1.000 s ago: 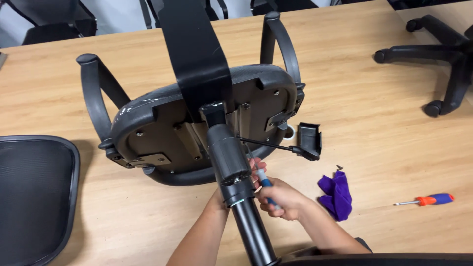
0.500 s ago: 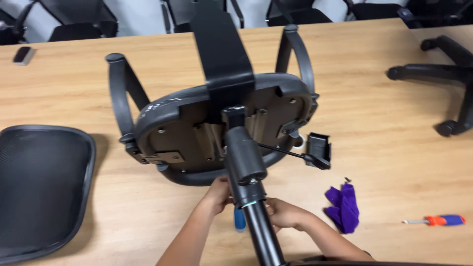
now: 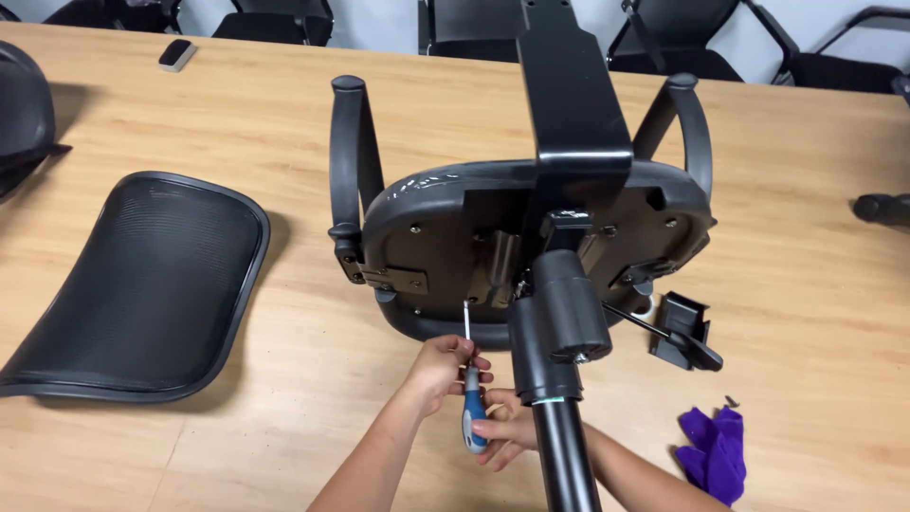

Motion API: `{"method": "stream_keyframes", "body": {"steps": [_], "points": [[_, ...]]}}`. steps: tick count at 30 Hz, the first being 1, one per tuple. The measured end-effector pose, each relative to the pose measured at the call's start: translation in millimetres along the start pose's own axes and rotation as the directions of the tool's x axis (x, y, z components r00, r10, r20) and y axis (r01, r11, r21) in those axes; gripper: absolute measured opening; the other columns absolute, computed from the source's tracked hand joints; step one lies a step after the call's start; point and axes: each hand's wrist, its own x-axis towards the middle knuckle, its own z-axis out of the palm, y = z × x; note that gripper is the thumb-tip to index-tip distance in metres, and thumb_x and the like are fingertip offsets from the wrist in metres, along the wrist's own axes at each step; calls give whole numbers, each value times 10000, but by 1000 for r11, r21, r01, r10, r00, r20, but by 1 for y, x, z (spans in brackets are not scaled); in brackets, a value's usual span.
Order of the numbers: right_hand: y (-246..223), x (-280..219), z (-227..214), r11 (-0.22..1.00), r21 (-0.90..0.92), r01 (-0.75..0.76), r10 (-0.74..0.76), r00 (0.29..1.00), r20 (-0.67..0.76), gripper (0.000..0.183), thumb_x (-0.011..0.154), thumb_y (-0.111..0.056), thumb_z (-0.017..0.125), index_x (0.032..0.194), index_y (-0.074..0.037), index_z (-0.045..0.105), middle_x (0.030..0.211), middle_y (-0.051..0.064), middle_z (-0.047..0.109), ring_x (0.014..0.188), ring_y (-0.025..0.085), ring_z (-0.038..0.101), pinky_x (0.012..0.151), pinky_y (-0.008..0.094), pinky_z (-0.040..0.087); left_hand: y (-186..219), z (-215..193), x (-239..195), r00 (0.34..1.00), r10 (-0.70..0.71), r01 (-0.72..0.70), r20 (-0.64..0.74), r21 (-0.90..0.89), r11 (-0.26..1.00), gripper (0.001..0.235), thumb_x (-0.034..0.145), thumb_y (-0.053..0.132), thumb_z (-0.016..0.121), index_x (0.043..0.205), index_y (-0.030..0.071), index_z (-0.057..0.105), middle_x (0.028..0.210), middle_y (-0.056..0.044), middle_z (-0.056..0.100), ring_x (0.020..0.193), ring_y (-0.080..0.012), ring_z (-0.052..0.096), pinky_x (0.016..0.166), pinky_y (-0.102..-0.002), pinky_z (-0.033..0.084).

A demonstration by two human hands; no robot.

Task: Assembling or repairing an office chair by attaching the seat and backrest components using a screwdriver.

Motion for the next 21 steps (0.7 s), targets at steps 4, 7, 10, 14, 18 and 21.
{"method": "stream_keyframes", "body": {"steps": [4, 7, 10, 14, 18, 21], "points": [[8, 17, 3, 993, -114, 26, -35, 997, -74, 556, 895, -377, 757, 1223, 14, 538, 1021, 174, 711, 860, 241, 767, 729, 365, 674, -4, 0, -4, 1000, -15, 14, 5, 62, 998, 217, 1056, 197, 470, 1038, 36, 614, 916, -119, 746, 813, -251, 772, 665, -389, 624], [13, 18, -1, 991, -135, 4, -19, 994, -112, 521, 892, -332, 770, 1199, 25, 548, 996, 184, 715, 834, 253, 770, 698, 360, 681, -4, 3, -5, 1000, -2, 1, 18, 72, 997, 185, 1048, 168, 476, 1043, 40, 610, 910, -114, 747, 811, -242, 774, 661, -381, 614], [16, 18, -2, 995, -101, 25, -36, 993, -113, 525, 900, -321, 779, 1214, 36, 554, 991, 184, 710, 840, 252, 764, 704, 354, 682, -3, 5, -6, 1000, 9, -9, 3, 73, 997, 194, 1052, 186, 485, 1046, 38, 610, 903, -105, 744, 804, -228, 774, 659, -374, 610], [19, 20, -2, 997, -66, 27, -38, 986, -165, 555, 873, -331, 786, 1259, -21, 536, 1054, 167, 706, 861, 238, 767, 709, 338, 678, 3, 9, -7, 999, 19, -17, -32, 58, 998, 210, 1035, 233, 548, 999, 41, 624, 861, -113, 726, 763, -224, 757, 641, -371, 622], [-4, 7, 8, 996, -89, 14, -32, 977, -211, 561, 881, -320, 777, 1255, 8, 519, 1126, 130, 656, 889, 250, 778, 709, 355, 687, -8, 8, 6, 996, 68, -64, -63, 55, 996, 234, 992, 232, 640, 927, 8, 634, 828, -119, 726, 713, -229, 731, 594, -375, 612], [-1, 8, 8, 988, -142, -62, 22, 963, -267, 568, 892, -293, 776, 1264, 0, 463, 1100, 188, 675, 893, 273, 776, 706, 363, 683, -11, 6, 9, 988, 103, -91, -115, 110, 990, 231, 970, 230, 697, 922, 6, 659, 825, -123, 725, 697, -208, 690, 585, -355, 602]]}}
